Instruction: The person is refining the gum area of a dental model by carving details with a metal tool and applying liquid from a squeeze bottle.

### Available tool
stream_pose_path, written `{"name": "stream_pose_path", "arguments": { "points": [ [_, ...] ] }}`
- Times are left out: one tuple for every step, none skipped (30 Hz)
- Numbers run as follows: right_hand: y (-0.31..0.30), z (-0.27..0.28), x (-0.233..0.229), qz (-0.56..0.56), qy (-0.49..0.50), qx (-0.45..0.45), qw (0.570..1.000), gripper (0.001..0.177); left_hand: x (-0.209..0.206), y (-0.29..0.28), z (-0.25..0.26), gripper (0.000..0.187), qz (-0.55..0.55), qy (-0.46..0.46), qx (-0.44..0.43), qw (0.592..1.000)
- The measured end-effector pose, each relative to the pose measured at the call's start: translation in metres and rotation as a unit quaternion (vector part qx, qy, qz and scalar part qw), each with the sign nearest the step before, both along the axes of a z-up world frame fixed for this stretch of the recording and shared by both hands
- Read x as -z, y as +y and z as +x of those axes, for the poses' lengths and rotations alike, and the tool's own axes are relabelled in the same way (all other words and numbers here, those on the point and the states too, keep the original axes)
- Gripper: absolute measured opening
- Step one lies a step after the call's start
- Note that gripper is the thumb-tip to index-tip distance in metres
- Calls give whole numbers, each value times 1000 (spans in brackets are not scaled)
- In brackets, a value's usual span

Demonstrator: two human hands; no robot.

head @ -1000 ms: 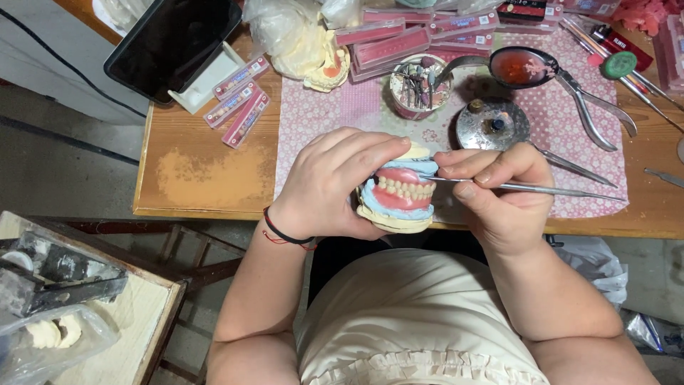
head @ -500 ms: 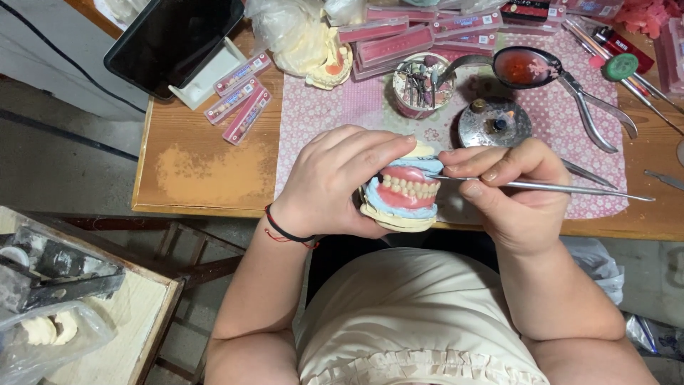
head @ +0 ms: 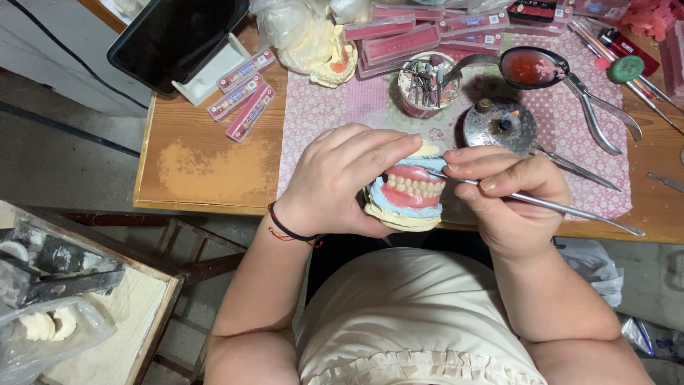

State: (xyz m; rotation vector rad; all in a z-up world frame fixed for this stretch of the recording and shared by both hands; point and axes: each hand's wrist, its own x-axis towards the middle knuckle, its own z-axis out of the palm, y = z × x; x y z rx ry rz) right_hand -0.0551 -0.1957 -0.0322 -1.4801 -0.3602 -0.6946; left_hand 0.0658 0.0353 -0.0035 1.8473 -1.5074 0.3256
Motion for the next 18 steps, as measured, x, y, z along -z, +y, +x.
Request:
{"name": "stream_pose_path", "arguments": {
  "points": [
    [0,0,-1,0,0,0,1000,23,0,0,0,99,0,0,0,1000],
    [0,0,-2,-8,1,5,1000,23,-1,0,0,99,-1,1,0,1000],
    [0,0,-3,-16,2,9,1000,23,-1,0,0,98,-2,2,0,1000],
    [0,1,-4,-16,2,9,1000,23,-1,0,0,98,-2,1,0,1000],
    [-1,1,-5,-31,2,13,999,23,-1,0,-1,97,-2,-2,-1,1000],
    [-1,1,-7,-45,1,17,999,23,-1,0,-1,97,-1,-5,-1,1000],
    [-1,2,-9,-45,1,16,999,23,-1,1,0,97,-1,-5,-2,1000],
    [-1,2,-12,-63,-2,21,998,24,-1,1,0,96,-3,-5,1,1000],
    [-1,2,-15,-81,-6,26,996,25,-1,1,0,96,-5,-5,3,1000],
    [-1,3,-16,-82,-6,25,996,25,-1,1,0,96,-5,-5,3,1000],
    [-1,3,-18,-95,-9,27,995,25,0,1,0,96,-4,-6,2,1000],
    [0,3,-20,-109,-11,29,994,25,0,1,0,96,-3,-7,1,1000],
    [-1,3,-21,-109,-11,29,994,25,0,1,0,96,-4,-7,1,1000],
    [-1,3,-23,-117,-6,28,993,26,0,1,0,94,-5,-8,-2,1000],
    [-1,4,-24,-126,-2,26,992,27,0,1,0,92,-6,-9,-4,1000],
    [-1,4,-26,-126,-2,26,992,27,-1,2,0,92,-7,-9,-5,1000],
    [0,4,-28,-128,1,24,991,26,-1,2,-1,93,-4,-13,-8,1000],
    [1,4,-31,-130,5,23,991,25,-1,2,-1,93,-2,-16,-11,1000]
  ]
}}
